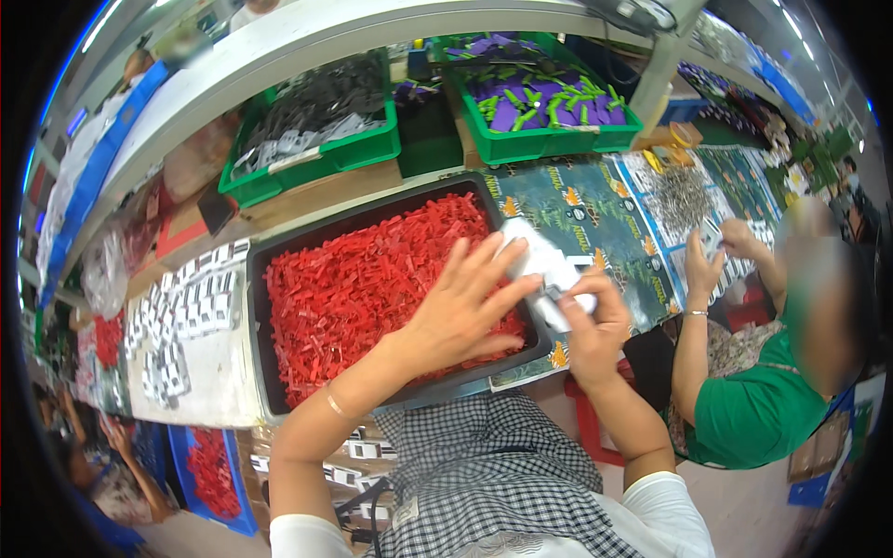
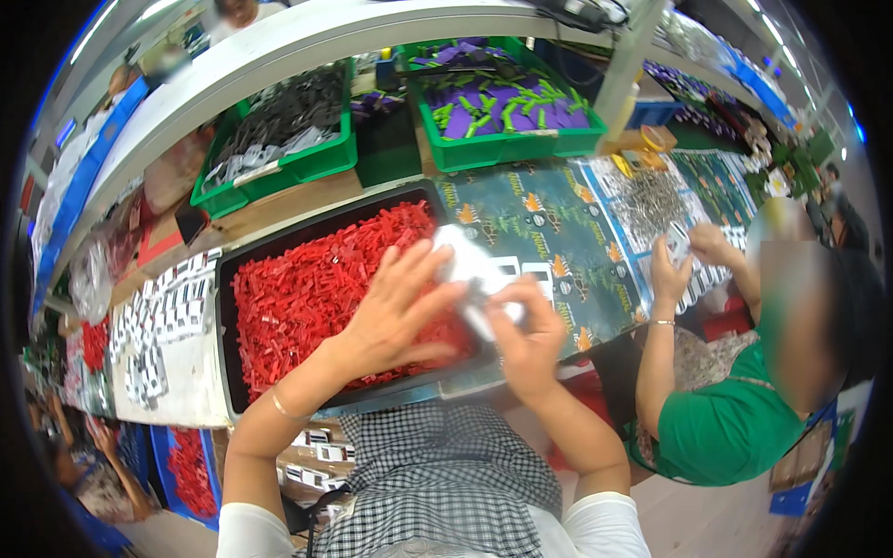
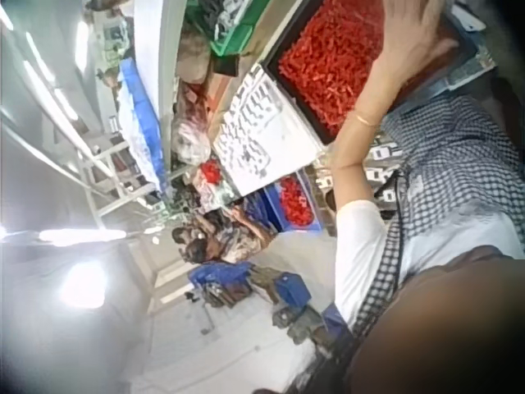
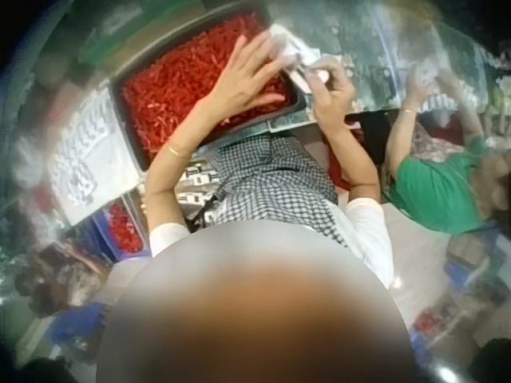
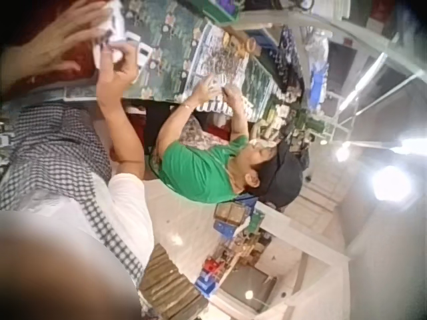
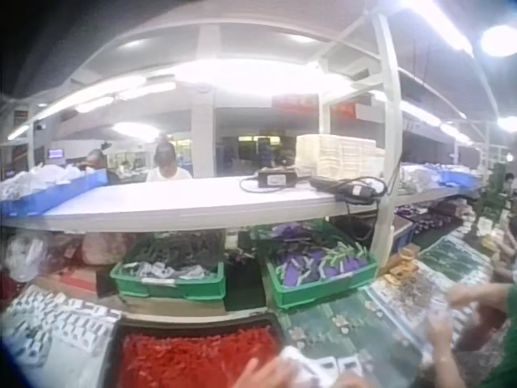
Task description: The person assembles toy cars by taking car bodies, inserting plastic components into them by hand, and placing the assembled pieces onto the table.
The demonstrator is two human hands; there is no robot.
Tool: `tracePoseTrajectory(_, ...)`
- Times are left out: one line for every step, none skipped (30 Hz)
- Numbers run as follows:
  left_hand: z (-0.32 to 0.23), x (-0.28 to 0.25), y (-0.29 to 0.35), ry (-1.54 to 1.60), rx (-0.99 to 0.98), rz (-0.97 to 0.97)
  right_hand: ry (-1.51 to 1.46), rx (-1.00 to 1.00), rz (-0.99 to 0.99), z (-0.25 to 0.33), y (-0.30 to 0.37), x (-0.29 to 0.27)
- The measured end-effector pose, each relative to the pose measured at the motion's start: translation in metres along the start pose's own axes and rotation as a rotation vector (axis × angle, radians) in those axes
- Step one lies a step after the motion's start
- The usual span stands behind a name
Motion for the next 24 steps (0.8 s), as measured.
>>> tracePoseTrajectory(0.009, 0.011, 0.001, -0.023, 0.032, -0.098, -0.058, -0.013, 0.111, -0.003, -0.002, 0.017)
tracePoseTrajectory(0.021, 0.018, 0.007, -0.055, 0.060, -0.194, -0.096, 0.072, 0.122, -0.003, -0.005, 0.032)
tracePoseTrajectory(0.024, 0.006, 0.008, -0.071, 0.016, -0.230, -0.130, 0.162, 0.127, -0.002, -0.007, 0.043)
tracePoseTrajectory(0.036, 0.002, 0.017, -0.019, -0.044, -0.241, -0.258, 0.396, 0.176, -0.002, -0.012, 0.051)
tracePoseTrajectory(0.045, -0.003, 0.028, 0.037, -0.100, -0.254, -0.366, 0.390, 0.249, -0.002, -0.021, 0.059)
tracePoseTrajectory(0.046, -0.011, 0.035, 0.024, -0.162, -0.229, -0.272, 0.386, 0.287, -0.006, -0.026, 0.061)
tracePoseTrajectory(0.049, -0.014, 0.043, 0.016, -0.183, -0.250, -0.179, 0.379, 0.325, -0.012, -0.030, 0.062)
tracePoseTrajectory(0.056, -0.014, 0.052, 0.149, -0.304, -0.243, -0.017, 0.385, 0.389, -0.018, -0.029, 0.064)
tracePoseTrajectory(0.064, -0.012, 0.060, 0.285, -0.419, -0.237, 0.118, 0.356, 0.474, -0.029, -0.028, 0.061)
tracePoseTrajectory(0.074, -0.011, 0.068, 0.398, -0.529, -0.330, 0.252, 0.322, 0.555, -0.044, -0.025, 0.060)
tracePoseTrajectory(0.095, 0.003, 0.086, 0.412, -0.593, -0.526, 0.349, 0.171, 0.606, -0.048, -0.022, 0.068)
tracePoseTrajectory(0.105, -0.001, 0.083, 0.834, -0.711, -0.585, 0.424, 0.125, 0.673, -0.049, -0.020, 0.073)
tracePoseTrajectory(0.112, -0.008, 0.085, 1.047, -0.842, -0.600, 0.525, 0.076, 0.761, -0.052, -0.017, 0.078)
tracePoseTrajectory(0.123, -0.011, 0.092, 1.079, -0.832, -0.675, 0.621, 0.018, 0.853, -0.053, -0.013, 0.085)
tracePoseTrajectory(0.132, -0.013, 0.097, 1.238, -0.844, -0.716, 0.699, -0.105, 0.902, -0.057, -0.011, 0.092)
tracePoseTrajectory(0.136, -0.013, 0.102, 1.343, -0.827, -0.775, 0.702, -0.107, 0.905, -0.061, -0.011, 0.095)
tracePoseTrajectory(0.138, -0.015, 0.105, 1.444, -0.808, -0.838, 0.811, -0.198, 0.965, -0.065, -0.010, 0.101)
tracePoseTrajectory(0.142, -0.013, 0.106, 1.511, -0.793, -0.861, 0.919, -0.293, 1.021, -0.066, -0.009, 0.106)
tracePoseTrajectory(0.144, -0.013, 0.108, 1.506, -0.790, -0.868, 0.953, -0.312, 1.043, -0.064, -0.010, 0.110)
tracePoseTrajectory(0.145, -0.011, 0.109, 1.560, -0.816, -0.874, 0.953, -0.319, 1.046, -0.066, -0.012, 0.112)
tracePoseTrajectory(0.146, -0.009, 0.110, 1.613, -0.842, -0.880, 0.958, -0.332, 1.047, -0.069, -0.015, 0.114)
tracePoseTrajectory(0.147, -0.006, 0.111, 1.616, -0.852, -0.902, 0.962, -0.346, 1.048, -0.070, -0.017, 0.116)
tracePoseTrajectory(0.148, -0.004, 0.113, 1.622, -0.869, -0.890, 0.948, -0.319, 1.011, -0.064, -0.021, 0.118)
tracePoseTrajectory(0.150, -0.002, 0.114, 1.629, -0.887, -0.878, 0.933, -0.292, 0.974, -0.059, -0.026, 0.121)
Point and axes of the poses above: each hand's wrist, its own y-axis away from the middle knuckle, its own x-axis out of the palm, z = x × y, the point moved 3 cm from there along -y, towards the middle knuckle, and after that the axes turned 4 degrees about x, right-handed, at the moved point
